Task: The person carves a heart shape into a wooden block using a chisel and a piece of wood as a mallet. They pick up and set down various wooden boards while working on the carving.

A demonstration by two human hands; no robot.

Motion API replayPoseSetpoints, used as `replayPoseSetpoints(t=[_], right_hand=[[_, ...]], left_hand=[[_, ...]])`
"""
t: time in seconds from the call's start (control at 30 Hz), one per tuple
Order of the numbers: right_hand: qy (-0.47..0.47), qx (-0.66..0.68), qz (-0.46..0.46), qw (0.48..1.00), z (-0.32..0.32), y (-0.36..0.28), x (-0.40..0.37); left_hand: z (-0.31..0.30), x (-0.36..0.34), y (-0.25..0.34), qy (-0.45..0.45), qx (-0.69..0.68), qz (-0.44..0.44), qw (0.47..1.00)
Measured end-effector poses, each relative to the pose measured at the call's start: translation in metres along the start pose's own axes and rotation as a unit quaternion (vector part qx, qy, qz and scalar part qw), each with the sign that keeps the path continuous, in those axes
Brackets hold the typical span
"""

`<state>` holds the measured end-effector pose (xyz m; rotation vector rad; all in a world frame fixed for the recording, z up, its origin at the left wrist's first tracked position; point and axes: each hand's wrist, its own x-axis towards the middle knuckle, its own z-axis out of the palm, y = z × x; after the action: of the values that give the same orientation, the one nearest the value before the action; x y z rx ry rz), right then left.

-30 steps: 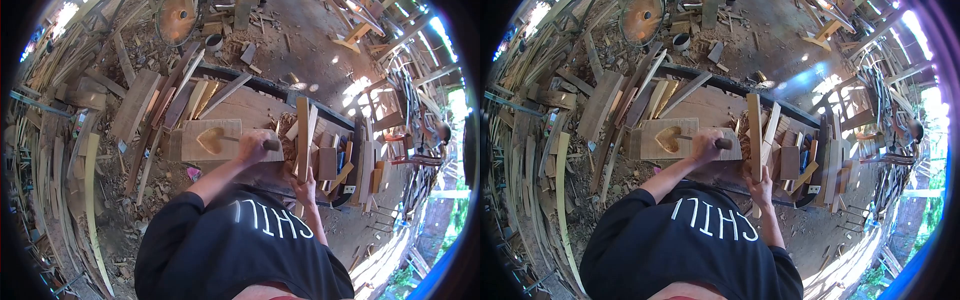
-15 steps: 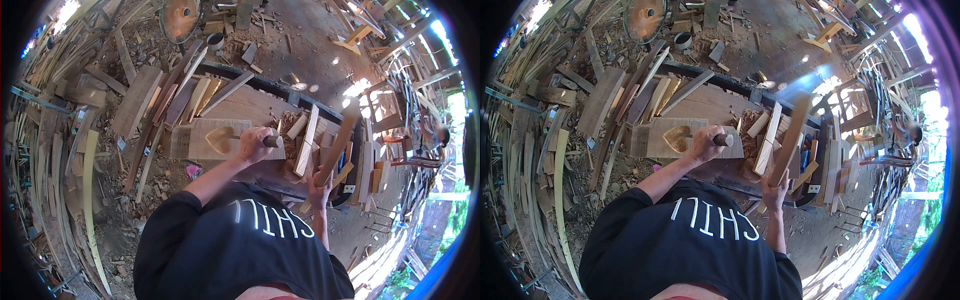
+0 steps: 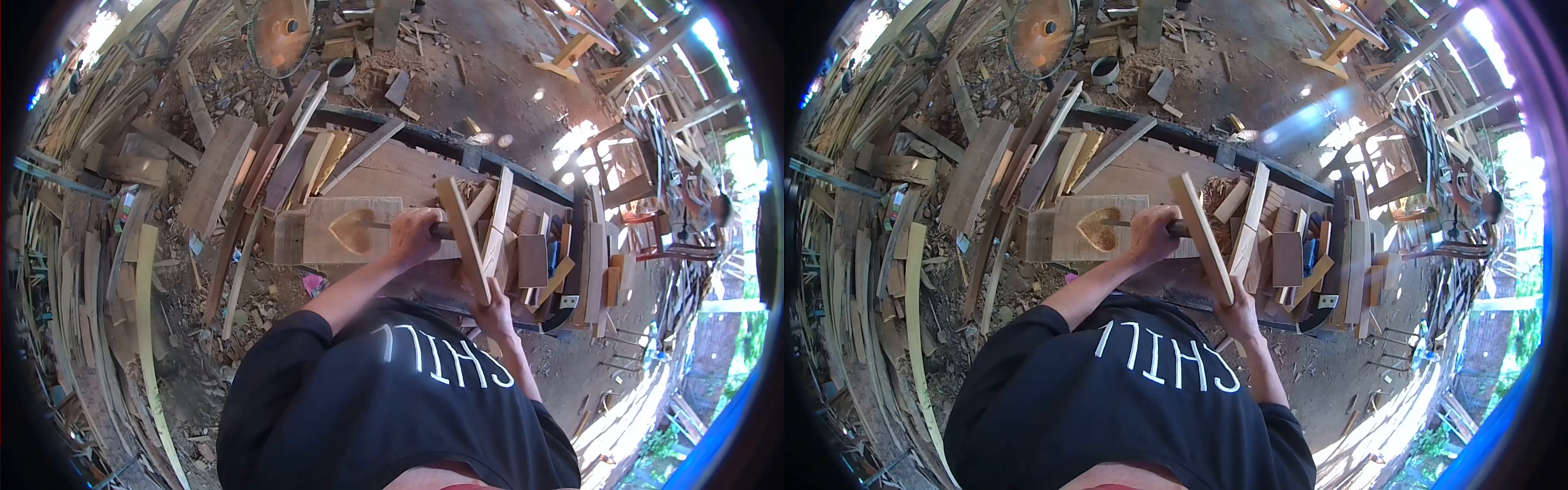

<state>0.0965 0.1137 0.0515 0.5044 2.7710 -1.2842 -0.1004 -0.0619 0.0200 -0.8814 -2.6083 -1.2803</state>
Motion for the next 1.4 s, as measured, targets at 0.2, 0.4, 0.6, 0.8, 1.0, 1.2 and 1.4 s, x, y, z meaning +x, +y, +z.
replayPoseSetpoints(t=[0.2,0.4,0.6,0.8,1.0,1.2,1.4], right_hand=[[0.037,0.111,0.053,0.992,-0.015,0.006,-0.009],[0.136,0.066,0.004,0.989,-0.045,-0.001,-0.008],[0.216,0.024,-0.129,0.968,-0.059,-0.027,-0.006],[0.022,-0.051,-0.013,0.998,-0.029,-0.034,0.001],[0.143,0.050,-0.017,0.988,-0.034,-0.027,0.003],[-0.011,-0.020,0.023,0.999,-0.017,-0.012,0.010],[0.093,0.113,0.016,0.989,-0.031,-0.030,0.011]], left_hand=[[-0.006,0.000,0.008,0.066,-0.031,0.027,0.997],[-0.005,0.003,0.012,0.043,-0.041,0.011,0.998],[-0.008,0.007,0.015,0.070,-0.058,0.059,0.994],[0.004,0.010,0.010,0.037,-0.028,0.000,0.999],[0.000,0.016,0.011,0.026,-0.038,-0.034,0.998],[0.002,0.014,0.011,0.029,-0.021,-0.008,0.999],[0.004,0.014,0.009,0.002,-0.025,-0.039,0.999]])
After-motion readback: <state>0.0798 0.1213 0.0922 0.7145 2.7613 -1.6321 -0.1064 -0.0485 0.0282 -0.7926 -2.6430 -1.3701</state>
